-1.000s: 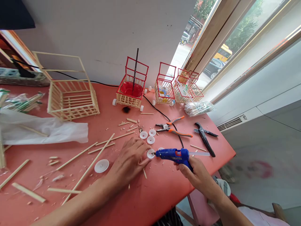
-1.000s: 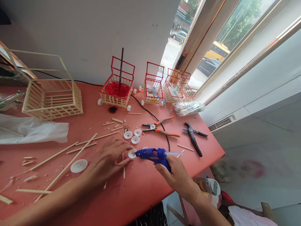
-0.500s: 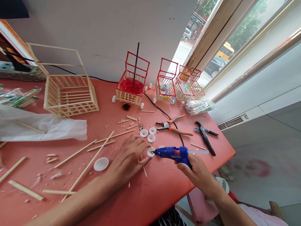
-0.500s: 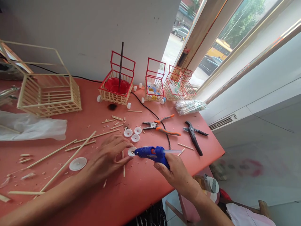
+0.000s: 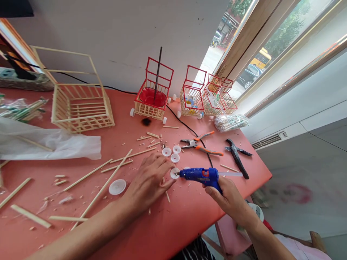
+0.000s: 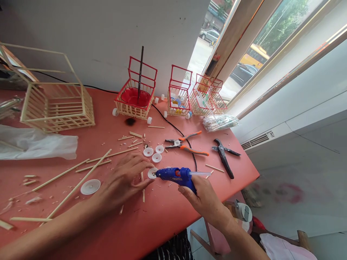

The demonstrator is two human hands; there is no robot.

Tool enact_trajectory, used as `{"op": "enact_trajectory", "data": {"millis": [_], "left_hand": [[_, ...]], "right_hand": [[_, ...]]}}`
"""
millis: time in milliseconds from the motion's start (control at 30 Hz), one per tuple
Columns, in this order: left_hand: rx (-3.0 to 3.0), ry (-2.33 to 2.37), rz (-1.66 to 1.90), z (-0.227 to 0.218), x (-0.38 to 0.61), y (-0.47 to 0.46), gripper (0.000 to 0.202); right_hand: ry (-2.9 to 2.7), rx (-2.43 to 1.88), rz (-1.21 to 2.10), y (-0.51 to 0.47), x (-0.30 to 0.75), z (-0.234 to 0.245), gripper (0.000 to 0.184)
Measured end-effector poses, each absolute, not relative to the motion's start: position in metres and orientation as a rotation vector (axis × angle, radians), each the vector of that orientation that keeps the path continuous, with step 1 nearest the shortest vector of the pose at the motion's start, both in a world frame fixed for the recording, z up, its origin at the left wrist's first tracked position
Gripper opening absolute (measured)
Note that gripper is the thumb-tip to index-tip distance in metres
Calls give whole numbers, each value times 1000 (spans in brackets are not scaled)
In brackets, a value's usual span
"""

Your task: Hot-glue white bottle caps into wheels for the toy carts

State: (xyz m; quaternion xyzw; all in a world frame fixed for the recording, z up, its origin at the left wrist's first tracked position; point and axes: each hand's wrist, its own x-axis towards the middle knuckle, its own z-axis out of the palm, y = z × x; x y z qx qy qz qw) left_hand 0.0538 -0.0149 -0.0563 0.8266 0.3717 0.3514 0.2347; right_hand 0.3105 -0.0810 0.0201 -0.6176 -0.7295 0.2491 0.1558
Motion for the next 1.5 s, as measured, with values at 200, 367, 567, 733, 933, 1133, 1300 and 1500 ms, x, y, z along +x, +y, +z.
{"op": "enact_trajectory", "data": {"millis": [200, 367, 567, 733, 933, 1133, 1300, 1500], "left_hand": [[2270, 1030, 968, -54, 54, -17, 9], [2263, 1069, 949, -51, 50, -13, 13], [2312, 1110, 973, -25, 53, 16, 22], [2274, 1139, 909, -15, 89, 54, 19], [2189, 1119, 822, -31, 125, 81, 27], [2242, 1109, 764, -43, 128, 91, 21], [2282, 1112, 717, -49, 130, 92, 19], [2286, 1125, 694, -51, 131, 90, 18]], "right_hand": [[-2057, -1786, 756, -81, 309, 23, 44], [-1960, -1787, 799, -83, 314, 24, 46], [-1681, -1757, 928, -80, 335, 27, 51], [-1556, -1725, 895, -75, 354, 26, 58], [-1525, -1728, 824, -64, 363, 22, 60], [-1600, -1802, 785, -45, 365, 19, 52], [-1747, -1864, 646, -30, 361, 21, 41], [-1823, -1902, 635, -20, 359, 23, 37]]}}
